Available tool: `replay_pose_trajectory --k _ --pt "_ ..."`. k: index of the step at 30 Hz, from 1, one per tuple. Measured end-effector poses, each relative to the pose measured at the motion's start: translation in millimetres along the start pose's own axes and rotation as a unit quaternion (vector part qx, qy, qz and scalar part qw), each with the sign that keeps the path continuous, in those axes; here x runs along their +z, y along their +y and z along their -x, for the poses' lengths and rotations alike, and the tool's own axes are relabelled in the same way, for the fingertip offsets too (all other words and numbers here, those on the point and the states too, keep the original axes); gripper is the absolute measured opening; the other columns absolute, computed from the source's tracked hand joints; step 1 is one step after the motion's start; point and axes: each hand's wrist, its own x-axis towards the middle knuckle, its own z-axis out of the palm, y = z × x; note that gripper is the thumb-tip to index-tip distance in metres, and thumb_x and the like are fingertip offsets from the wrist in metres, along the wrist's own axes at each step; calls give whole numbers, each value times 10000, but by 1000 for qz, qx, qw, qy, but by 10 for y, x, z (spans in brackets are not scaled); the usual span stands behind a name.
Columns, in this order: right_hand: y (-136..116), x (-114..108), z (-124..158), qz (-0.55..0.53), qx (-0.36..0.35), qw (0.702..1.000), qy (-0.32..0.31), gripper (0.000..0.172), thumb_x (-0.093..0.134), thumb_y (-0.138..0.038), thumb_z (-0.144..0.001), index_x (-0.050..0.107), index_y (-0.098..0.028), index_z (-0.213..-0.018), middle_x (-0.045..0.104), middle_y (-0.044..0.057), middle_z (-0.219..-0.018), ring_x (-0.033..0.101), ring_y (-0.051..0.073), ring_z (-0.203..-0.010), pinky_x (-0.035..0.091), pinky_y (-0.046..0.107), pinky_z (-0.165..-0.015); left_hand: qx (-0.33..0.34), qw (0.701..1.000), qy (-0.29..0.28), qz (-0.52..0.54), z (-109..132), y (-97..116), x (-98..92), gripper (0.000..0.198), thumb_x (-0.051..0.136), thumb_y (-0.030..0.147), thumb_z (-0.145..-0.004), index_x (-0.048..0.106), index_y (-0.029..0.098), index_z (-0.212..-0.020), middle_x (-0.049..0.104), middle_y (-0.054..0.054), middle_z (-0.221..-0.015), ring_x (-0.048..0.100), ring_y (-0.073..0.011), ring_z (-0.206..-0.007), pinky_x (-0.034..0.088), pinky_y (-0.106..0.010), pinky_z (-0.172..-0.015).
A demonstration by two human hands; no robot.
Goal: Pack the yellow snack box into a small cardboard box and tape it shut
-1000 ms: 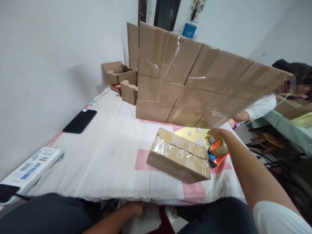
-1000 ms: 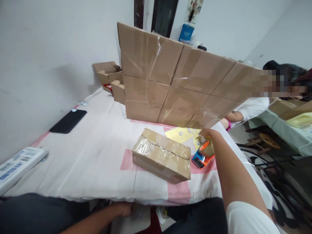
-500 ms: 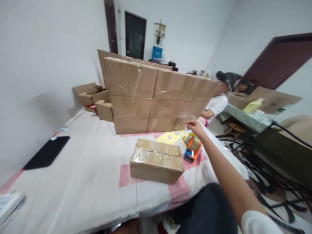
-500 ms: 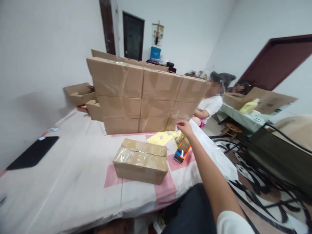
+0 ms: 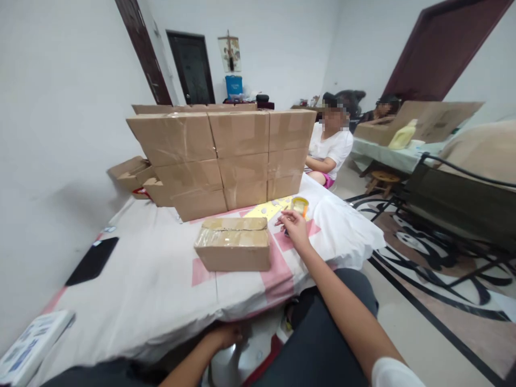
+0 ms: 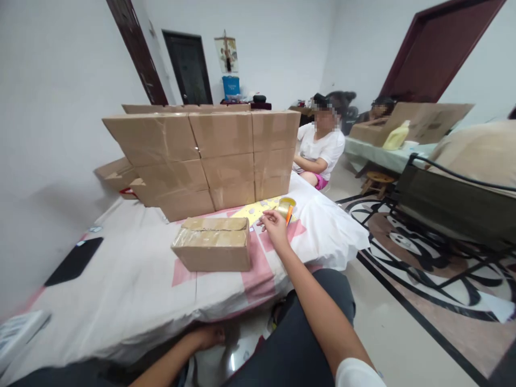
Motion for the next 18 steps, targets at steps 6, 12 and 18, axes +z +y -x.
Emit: replay_pose_trajectory --k 6,12,18 --pt "-26 -119 108 -64 36 997 -27 294 717 -339 -657 605 -212 -897 662 -5 -757 634 136 -630 445 236 -529 -18 1000 19 12 88 173 -113 363 646 423 -935 643 178 -1203 648 -71 -1244 630 -272 -1149 542 -461 -969" --pt "71 -110 141 -97 22 991 -87 321 693 -217 -622 631 -211 -937 647 10 -904 635 126 -679 487 254 -569 -32 999 9 6 153 244 -134 351 630 435 -942 652 198 -1201 648 -57 -1240 635 -275 -1128 552 -430 -950" --pt "216 -74 181 -119 119 981 -101 301 769 -211 -622 661 -198 -903 615 -14 -778 645 136 -637 541 279 -584 -43 999 -4 -6 140 226 -137 373 631 432 -942 640 187 -1222 640 -63 -1258 630 -282 -1138 553 -447 -954"
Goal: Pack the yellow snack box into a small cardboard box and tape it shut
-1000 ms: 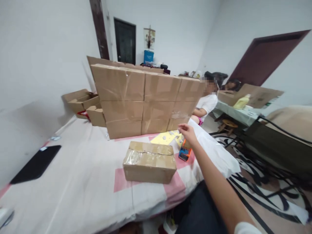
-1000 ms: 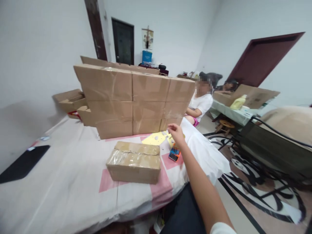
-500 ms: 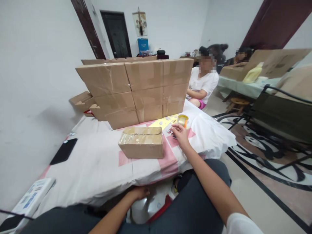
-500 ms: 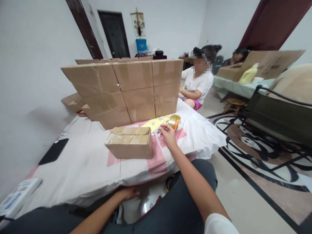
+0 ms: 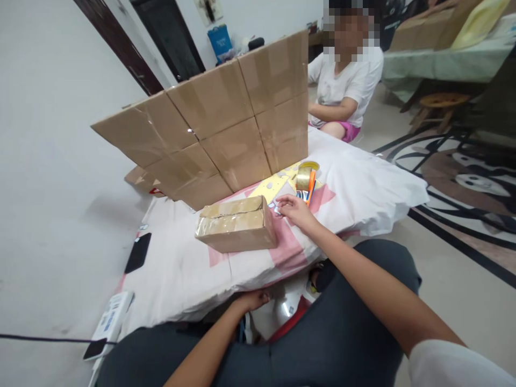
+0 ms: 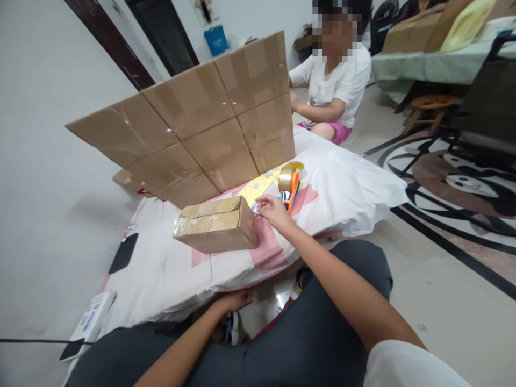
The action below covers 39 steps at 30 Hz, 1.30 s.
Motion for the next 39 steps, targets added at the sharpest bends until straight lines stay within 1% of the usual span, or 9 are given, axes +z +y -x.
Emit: replay_pose_trajectory --k 8,12,15,22,30,33,35,38,39 --pt "40 72 63 -48 115 991 47 160 742 -98 -607 681 -168 -737 622 -6 -644 529 83 -530 338 173 -414 9 1000 -8 -12 10 -1 8 396 626 442 -941 641 157 -1216 645 -58 -1230 638 -292 -1107 561 -458 -938" --pt "54 105 92 -100 163 981 24 237 738 -65 -583 665 -166 -785 643 17 -652 630 144 -611 377 189 -437 16 1000 -2 -15 33 16 -18 378 620 437 -947 644 170 -1212 638 -60 -1258 628 -293 -1135 553 -456 -954" --pt "63 106 101 -92 189 978 -6 212 768 -79 -587 645 -153 -743 620 11 -617 559 101 -545 318 165 -406 19 1000 0 -17 43 31 -31 368 612 434 -953 646 171 -1208 638 -61 -1263 626 -290 -1137 551 -456 -959" --pt "90 72 69 13 214 974 -71 171 778 -182 -639 617 -144 -592 540 -7 -486 444 66 -438 215 157 -354 26 999 1 -19 96 90 -66 365 623 416 -951 633 169 -1218 641 -80 -1255 636 -260 -1117 557 -462 -948" --pt "90 53 56 119 130 974 -145 237 770 -309 -717 633 -154 -601 547 -25 -495 460 83 -467 309 198 -442 64 996 53 -31 230 289 -108 307 611 412 -961 656 178 -1155 672 -61 -1162 664 -218 -1017 581 -398 -879" --pt "176 54 65 108 155 969 -162 304 774 -403 -720 611 -166 -622 517 -39 -491 430 86 -461 292 212 -443 120 988 93 -37 315 572 -165 221 638 354 -945 686 167 -1054 707 -42 -991 681 -171 -863 582 -343 -791" --pt "256 50 65 118 131 971 -160 326 783 -433 -705 605 -167 -644 566 -23 -565 491 104 -527 380 231 -507 167 974 148 -38 433 821 -219 151 622 303 -940 712 186 -972 720 -39 -895 679 -157 -805 563 -316 -786" --pt "369 59 74 161 19 982 -98 412 857 -407 -617 669 -162 -890 699 52 -932 645 194 -875 523 336 -807 207 938 276 -32 671 1201 -347 208 524 283 -970 717 217 -1011 725 -74 -930 677 -189 -914 518 -357 -916" --pt "399 73 84 168 -16 981 -93 537 877 -394 -595 667 -170 -1035 693 79 -1100 641 227 -1033 511 378 -924 204 909 363 -25 745 1312 -410 214 517 290 -970 704 212 -1039 714 -93 -963 668 -209 -963 498 -396 -961"
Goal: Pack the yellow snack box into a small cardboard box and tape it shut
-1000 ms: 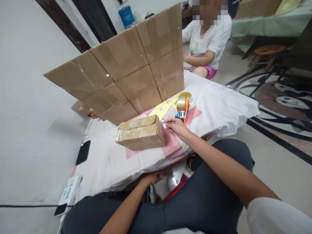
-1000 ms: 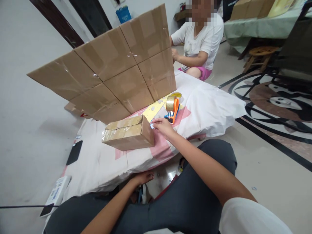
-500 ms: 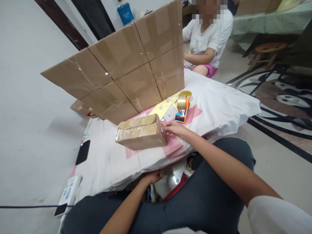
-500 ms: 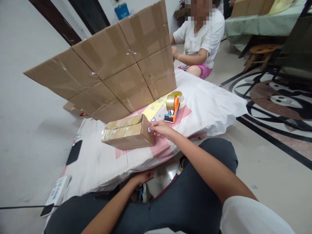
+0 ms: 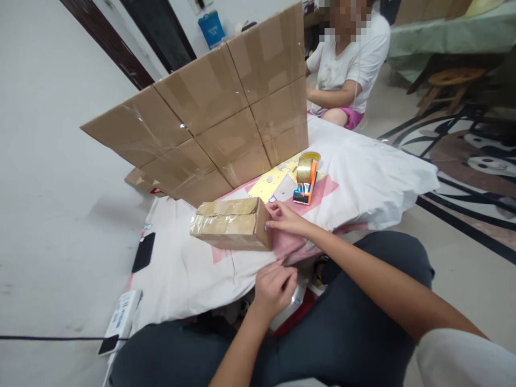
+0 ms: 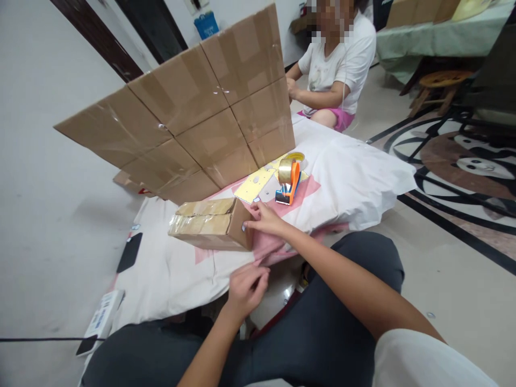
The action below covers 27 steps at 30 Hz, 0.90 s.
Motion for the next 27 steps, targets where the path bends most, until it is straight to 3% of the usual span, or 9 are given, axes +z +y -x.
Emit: replay_pose_trajectory --k 2,3,5,6,8,11,15,21,27 --pt "30 72 24 -20 -49 997 -51 743 869 -395 -627 582 -199 -1284 610 107 -1346 576 254 -1247 457 422 -1063 -33 961 268 -54 -105 170 -171 250 603 335 -926 658 190 -1121 665 -147 -1105 622 -274 -1110 447 -500 -1039" --pt "38 117 39 -44 -62 992 -102 759 842 -403 -672 544 -204 -1340 588 112 -1387 567 253 -1277 451 425 -1080 -58 908 405 -90 -168 218 -250 384 680 370 -875 614 174 -1199 606 -186 -1229 563 -320 -1221 408 -560 -1077" --pt "46 216 72 -71 -76 979 -176 672 780 -404 -753 534 -187 -1340 611 117 -1347 613 244 -1218 489 411 -1039 -89 817 550 -149 -283 236 -384 719 792 411 -779 473 155 -1370 400 -256 -1464 359 -400 -1427 316 -649 -1138" --pt "45 261 89 -57 -83 977 -185 610 760 -395 -779 550 -173 -1307 631 118 -1300 637 241 -1164 511 402 -1000 -90 808 559 -165 -320 210 -434 808 807 405 -769 403 162 -1425 296 -269 -1533 256 -415 -1487 275 -670 -1159" --pt "30 329 121 25 -100 981 -163 494 744 -371 -814 580 -146 -1222 658 119 -1197 658 238 -1058 532 386 -922 -66 824 534 -175 -334 115 -501 749 778 336 -816 379 202 -1436 223 -251 -1584 194 -400 -1525 269 -659 -1178" --pt "-21 368 164 184 -133 964 -135 413 740 -379 -854 586 -125 -1141 662 131 -1116 648 253 -992 524 381 -857 -28 842 510 -175 -246 -41 -544 606 733 229 -860 437 252 -1387 284 -202 -1587 253 -364 -1522 294 -620 -1190" --pt "-96 399 228 299 -162 932 -125 434 706 -439 -901 558 -127 -1162 652 157 -1140 643 282 -1041 507 389 -877 -7 850 505 -147 -152 -135 -550 642 721 167 -863 410 274 -1414 331 -185 -1576 222 -347 -1544 285 -612 -1204" --pt "-158 473 313 354 -159 916 -99 377 620 -416 -966 545 -123 -1191 648 158 -1130 641 286 -1075 504 387 -896 -2 861 496 -110 -139 -216 -512 803 701 195 -886 229 300 -1527 251 -204 -1640 184 -314 -1564 252 -605 -1225" --pt "-111 402 262 311 -161 927 -135 485 653 -429 -943 518 -126 -1297 640 182 -1265 632 293 -1165 497 397 -956 -107 861 497 30 -79 -357 -455 1170 804 427 -777 -5 228 -1598 -45 -245 -1692 117 -320 -1574 365 -488 -1197"
